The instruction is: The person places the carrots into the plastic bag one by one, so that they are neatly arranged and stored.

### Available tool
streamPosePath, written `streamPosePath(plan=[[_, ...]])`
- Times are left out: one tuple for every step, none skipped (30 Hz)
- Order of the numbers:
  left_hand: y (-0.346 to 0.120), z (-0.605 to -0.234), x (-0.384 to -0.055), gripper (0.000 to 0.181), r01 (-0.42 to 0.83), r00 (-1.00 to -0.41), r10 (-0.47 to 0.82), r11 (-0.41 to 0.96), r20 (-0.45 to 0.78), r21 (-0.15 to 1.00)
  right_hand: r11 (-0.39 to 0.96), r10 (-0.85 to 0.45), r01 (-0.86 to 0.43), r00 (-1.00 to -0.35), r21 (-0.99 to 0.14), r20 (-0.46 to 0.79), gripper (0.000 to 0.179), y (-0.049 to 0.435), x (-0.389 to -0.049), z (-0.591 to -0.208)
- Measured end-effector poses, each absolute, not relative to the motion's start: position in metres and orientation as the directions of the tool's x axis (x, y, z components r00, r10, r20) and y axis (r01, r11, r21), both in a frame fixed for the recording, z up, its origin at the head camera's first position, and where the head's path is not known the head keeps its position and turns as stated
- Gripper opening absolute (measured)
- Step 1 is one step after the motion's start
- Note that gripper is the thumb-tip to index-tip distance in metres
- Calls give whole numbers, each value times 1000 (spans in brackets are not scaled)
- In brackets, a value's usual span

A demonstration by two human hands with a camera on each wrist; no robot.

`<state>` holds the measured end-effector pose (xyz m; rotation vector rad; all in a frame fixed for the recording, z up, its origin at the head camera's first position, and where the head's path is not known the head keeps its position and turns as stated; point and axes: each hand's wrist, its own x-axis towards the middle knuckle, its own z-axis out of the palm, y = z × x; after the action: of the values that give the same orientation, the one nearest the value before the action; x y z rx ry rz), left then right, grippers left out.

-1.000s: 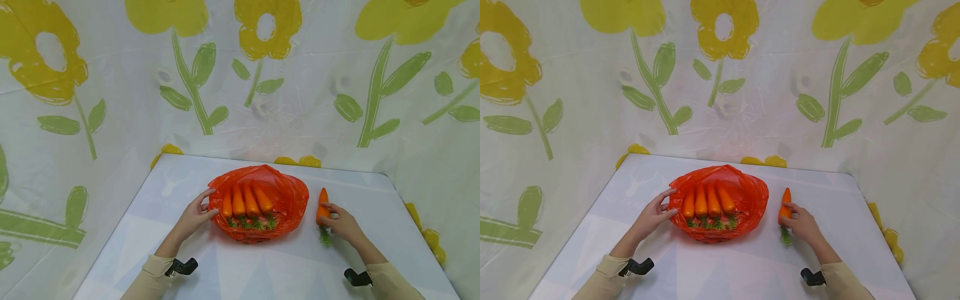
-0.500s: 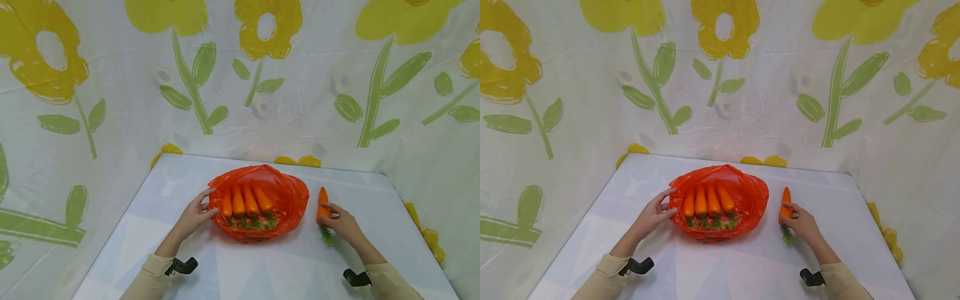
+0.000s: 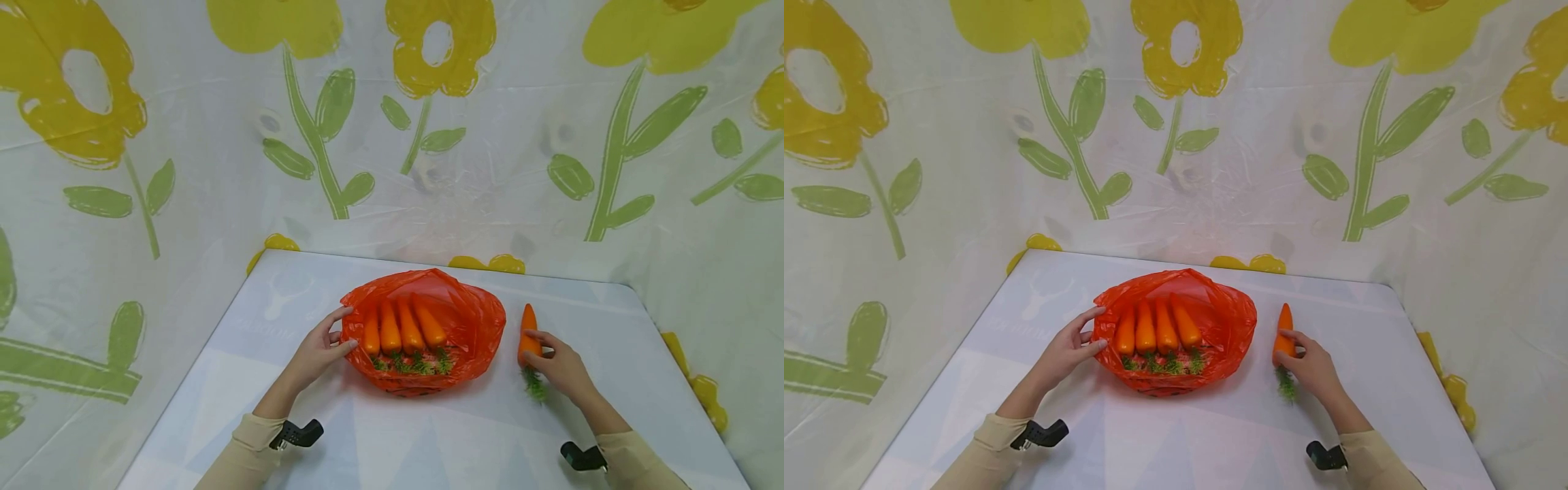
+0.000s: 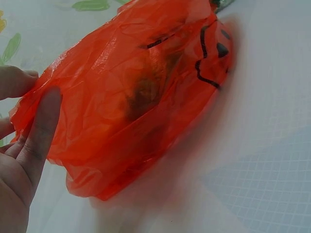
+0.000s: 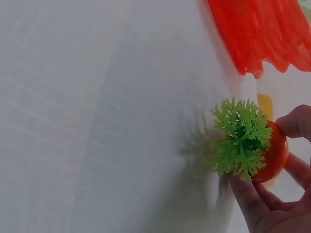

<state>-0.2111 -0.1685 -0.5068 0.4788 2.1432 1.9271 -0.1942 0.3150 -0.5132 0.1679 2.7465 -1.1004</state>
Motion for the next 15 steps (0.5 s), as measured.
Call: streamPosePath(plan=[[-169,-507,-211,70,94,-922,382,84,54,992,720,39,168,-979,-674,-202,61,315,-194,-512],[-169,-507,-211,70,93,-922,383,82,55,992,721,40,165,-979,-673,-198,61,315,-194,-510],[-169,-507,-211,70,94,-922,384,82,56,992,721,40,162,-980,-673,-193,61,315,-194,-508],[-169,-507,-211,70,94,-922,384,82,55,992,721,39,159,-981,-675,-191,61,315,-193,-507],[-168,-507,-211,70,94,-922,383,84,55,992,722,37,156,-982,-675,-187,62,315,-193,-505],[-168,-507,-211,70,94,-922,383,85,54,992,721,38,155,-982,-676,-185,62,315,-193,-504],[-168,-507,-211,70,94,-923,382,88,53,992,721,38,154,-982,-676,-184,62,315,-194,-503],[-168,-507,-211,69,94,-923,382,91,52,991,722,39,154,-982,-674,-183,63,315,-194,-502],[-168,-507,-211,69,94,-923,381,94,52,991,723,40,155,-982,-673,-183,63,314,-193,-501],[-168,-507,-211,69,94,-923,380,94,51,991,724,41,156,-982,-672,-183,63,314,-193,-500],[-168,-507,-211,70,94,-924,380,96,50,991,725,44,157,-982,-670,-183,63,314,-193,-499],[-168,-507,-211,70,93,-924,380,96,50,991,724,46,159,-982,-671,-182,63,314,-193,-498],[-168,-507,-211,70,93,-924,380,96,50,991,723,46,157,-983,-672,-180,63,313,-192,-497],[-168,-507,-211,70,93,-924,380,95,50,991,722,48,157,-983,-674,-177,63,313,-192,-495],[-168,-508,-211,69,93,-924,379,96,50,991,720,49,154,-984,-676,-173,62,312,-191,-493]])
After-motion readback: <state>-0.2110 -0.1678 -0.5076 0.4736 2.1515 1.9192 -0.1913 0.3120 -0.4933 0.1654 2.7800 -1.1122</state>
